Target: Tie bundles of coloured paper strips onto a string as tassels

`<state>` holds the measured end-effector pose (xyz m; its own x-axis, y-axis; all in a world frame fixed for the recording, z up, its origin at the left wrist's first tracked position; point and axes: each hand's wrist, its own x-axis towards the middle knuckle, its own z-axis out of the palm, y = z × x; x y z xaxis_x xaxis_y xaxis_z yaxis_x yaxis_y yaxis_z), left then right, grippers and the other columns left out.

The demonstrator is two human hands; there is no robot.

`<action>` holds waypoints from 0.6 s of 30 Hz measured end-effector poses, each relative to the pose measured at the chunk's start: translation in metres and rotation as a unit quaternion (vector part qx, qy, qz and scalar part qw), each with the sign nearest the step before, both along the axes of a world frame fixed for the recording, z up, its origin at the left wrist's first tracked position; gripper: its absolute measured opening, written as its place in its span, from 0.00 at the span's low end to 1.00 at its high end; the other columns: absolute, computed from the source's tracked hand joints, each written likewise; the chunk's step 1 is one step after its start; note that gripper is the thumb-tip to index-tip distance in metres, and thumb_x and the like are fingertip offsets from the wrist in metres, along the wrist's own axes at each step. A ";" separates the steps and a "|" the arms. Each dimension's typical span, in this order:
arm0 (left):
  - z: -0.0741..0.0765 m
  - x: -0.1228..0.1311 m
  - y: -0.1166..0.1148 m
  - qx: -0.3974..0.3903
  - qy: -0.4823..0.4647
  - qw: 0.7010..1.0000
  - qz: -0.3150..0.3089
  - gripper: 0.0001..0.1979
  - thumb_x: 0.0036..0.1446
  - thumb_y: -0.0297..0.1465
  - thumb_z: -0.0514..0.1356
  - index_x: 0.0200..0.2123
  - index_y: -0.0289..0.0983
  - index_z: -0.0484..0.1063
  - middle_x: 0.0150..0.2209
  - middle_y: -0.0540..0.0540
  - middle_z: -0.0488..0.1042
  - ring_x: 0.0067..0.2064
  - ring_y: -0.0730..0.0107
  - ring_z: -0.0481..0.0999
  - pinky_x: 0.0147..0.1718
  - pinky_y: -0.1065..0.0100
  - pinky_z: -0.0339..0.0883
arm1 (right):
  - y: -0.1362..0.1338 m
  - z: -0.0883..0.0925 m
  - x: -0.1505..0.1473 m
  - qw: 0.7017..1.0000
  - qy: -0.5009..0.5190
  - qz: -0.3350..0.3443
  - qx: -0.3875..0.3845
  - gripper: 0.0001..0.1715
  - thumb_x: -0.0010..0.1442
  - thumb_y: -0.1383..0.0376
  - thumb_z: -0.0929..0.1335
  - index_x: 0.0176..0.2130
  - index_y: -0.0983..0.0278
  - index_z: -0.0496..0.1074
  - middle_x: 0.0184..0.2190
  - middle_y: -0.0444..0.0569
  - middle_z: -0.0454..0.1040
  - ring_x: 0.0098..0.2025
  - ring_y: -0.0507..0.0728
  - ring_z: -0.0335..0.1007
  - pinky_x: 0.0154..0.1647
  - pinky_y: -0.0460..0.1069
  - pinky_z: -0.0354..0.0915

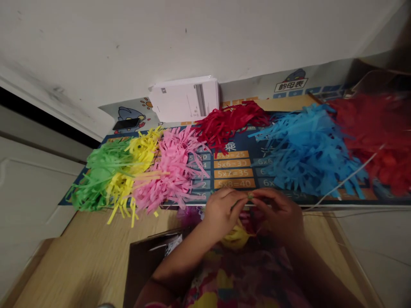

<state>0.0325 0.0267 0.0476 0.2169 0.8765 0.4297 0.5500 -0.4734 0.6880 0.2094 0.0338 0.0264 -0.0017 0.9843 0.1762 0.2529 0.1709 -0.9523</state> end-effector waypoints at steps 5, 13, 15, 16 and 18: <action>-0.003 -0.003 0.003 -0.057 -0.038 0.998 -0.006 0.10 0.60 0.32 0.65 0.45 0.38 0.77 0.35 0.47 0.83 0.36 0.67 0.82 0.38 0.69 0.74 | 0.004 -0.001 0.002 0.999 0.018 0.042 -0.029 0.09 0.57 0.57 0.73 0.39 0.56 0.81 0.35 0.46 0.82 0.35 0.57 0.79 0.38 0.50 0.74; -0.006 -0.004 0.009 -0.026 -0.085 0.996 -0.016 0.04 0.59 0.32 0.66 0.37 0.39 0.80 0.34 0.47 0.84 0.35 0.69 0.83 0.37 0.71 0.76 | 0.003 0.000 0.002 0.998 -0.021 0.007 0.058 0.04 0.59 0.60 0.73 0.35 0.56 0.80 0.32 0.44 0.81 0.34 0.55 0.78 0.38 0.49 0.73; -0.005 -0.004 0.010 -0.003 -0.082 0.997 -0.010 0.04 0.59 0.30 0.66 0.37 0.38 0.80 0.36 0.45 0.83 0.36 0.68 0.82 0.38 0.70 0.76 | 0.002 -0.003 0.002 0.997 -0.040 -0.015 0.068 0.06 0.59 0.59 0.72 0.37 0.56 0.80 0.32 0.44 0.81 0.33 0.56 0.78 0.38 0.50 0.73; -0.004 -0.004 0.010 0.016 -0.080 0.997 -0.006 0.05 0.59 0.30 0.66 0.39 0.37 0.79 0.38 0.44 0.83 0.39 0.67 0.82 0.39 0.69 0.76 | 0.002 -0.005 0.002 0.996 -0.053 -0.022 0.073 0.07 0.60 0.58 0.72 0.38 0.56 0.80 0.32 0.44 0.81 0.33 0.56 0.78 0.37 0.50 0.73; -0.003 -0.003 0.011 0.069 -0.072 0.995 -0.002 0.07 0.59 0.30 0.66 0.41 0.37 0.78 0.42 0.42 0.82 0.43 0.66 0.81 0.42 0.67 0.76 | 0.001 -0.008 0.001 0.993 -0.077 -0.030 0.090 0.09 0.60 0.57 0.72 0.39 0.57 0.80 0.33 0.45 0.81 0.33 0.56 0.78 0.38 0.51 0.74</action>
<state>0.0296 0.0376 0.0450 0.1477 0.8066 0.5723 0.4479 -0.5705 0.6884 0.2105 0.0345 0.0188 0.0163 0.9362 0.3512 0.4081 0.3144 -0.8571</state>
